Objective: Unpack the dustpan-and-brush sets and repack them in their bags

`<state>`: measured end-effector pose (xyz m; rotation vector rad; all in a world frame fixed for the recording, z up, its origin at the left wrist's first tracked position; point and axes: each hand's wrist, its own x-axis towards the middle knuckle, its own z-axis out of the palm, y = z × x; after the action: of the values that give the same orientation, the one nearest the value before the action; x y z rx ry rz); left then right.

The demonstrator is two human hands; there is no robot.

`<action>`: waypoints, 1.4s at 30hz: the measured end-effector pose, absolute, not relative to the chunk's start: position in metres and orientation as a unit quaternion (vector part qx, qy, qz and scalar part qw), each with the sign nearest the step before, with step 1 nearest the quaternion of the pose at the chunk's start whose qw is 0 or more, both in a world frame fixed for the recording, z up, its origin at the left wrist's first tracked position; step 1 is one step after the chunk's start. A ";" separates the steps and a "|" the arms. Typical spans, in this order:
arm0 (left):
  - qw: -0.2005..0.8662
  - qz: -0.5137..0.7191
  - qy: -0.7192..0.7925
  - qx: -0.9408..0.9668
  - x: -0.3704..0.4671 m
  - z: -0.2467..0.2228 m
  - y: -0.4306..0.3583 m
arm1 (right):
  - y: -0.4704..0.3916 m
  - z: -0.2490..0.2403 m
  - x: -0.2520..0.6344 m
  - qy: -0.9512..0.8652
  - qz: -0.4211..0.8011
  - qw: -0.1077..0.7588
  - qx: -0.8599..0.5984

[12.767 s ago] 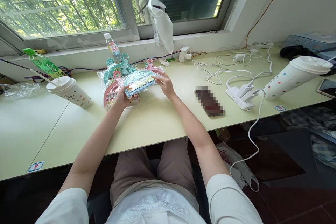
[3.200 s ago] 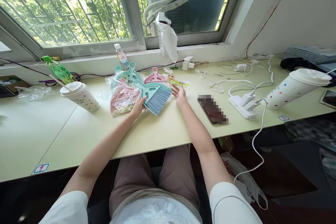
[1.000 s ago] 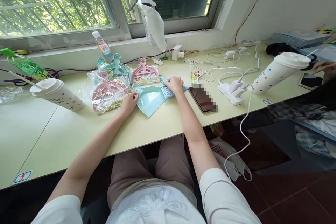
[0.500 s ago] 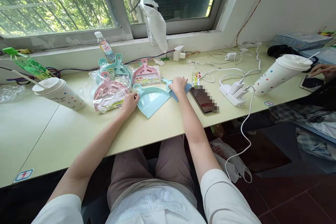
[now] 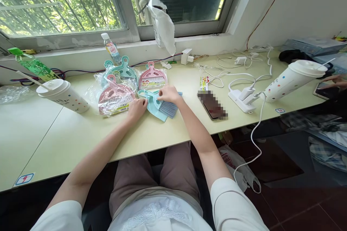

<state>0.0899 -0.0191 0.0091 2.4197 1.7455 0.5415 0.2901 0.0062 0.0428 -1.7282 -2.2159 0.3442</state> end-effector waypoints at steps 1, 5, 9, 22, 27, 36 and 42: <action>0.065 0.170 0.550 0.815 0.090 0.009 -0.020 | 0.005 0.041 0.284 -0.780 0.107 0.141 -0.601; 0.081 0.131 0.442 0.884 0.087 0.009 -0.018 | 0.006 0.034 0.279 -0.790 0.116 0.133 -0.588; 0.029 0.131 0.362 0.922 0.076 0.005 -0.007 | 0.011 0.029 0.287 -0.794 0.144 0.145 -0.573; -0.153 0.098 0.329 0.927 0.068 0.015 -0.008 | 0.022 0.017 0.289 -0.822 0.259 0.191 -0.469; -0.144 0.075 0.340 0.926 0.069 0.014 -0.008 | 0.024 0.014 0.289 -0.825 0.259 0.184 -0.468; -0.089 0.054 0.355 0.929 0.070 0.007 -0.005 | 0.022 0.017 0.288 -0.829 0.234 0.176 -0.477; -0.039 0.200 0.350 0.914 0.064 0.001 0.003 | 0.021 0.016 0.286 -0.803 0.244 0.228 -0.493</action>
<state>0.0644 0.0026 0.0005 2.9471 1.1273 0.6437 0.2860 0.0208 0.0164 -1.3574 -2.2127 0.6733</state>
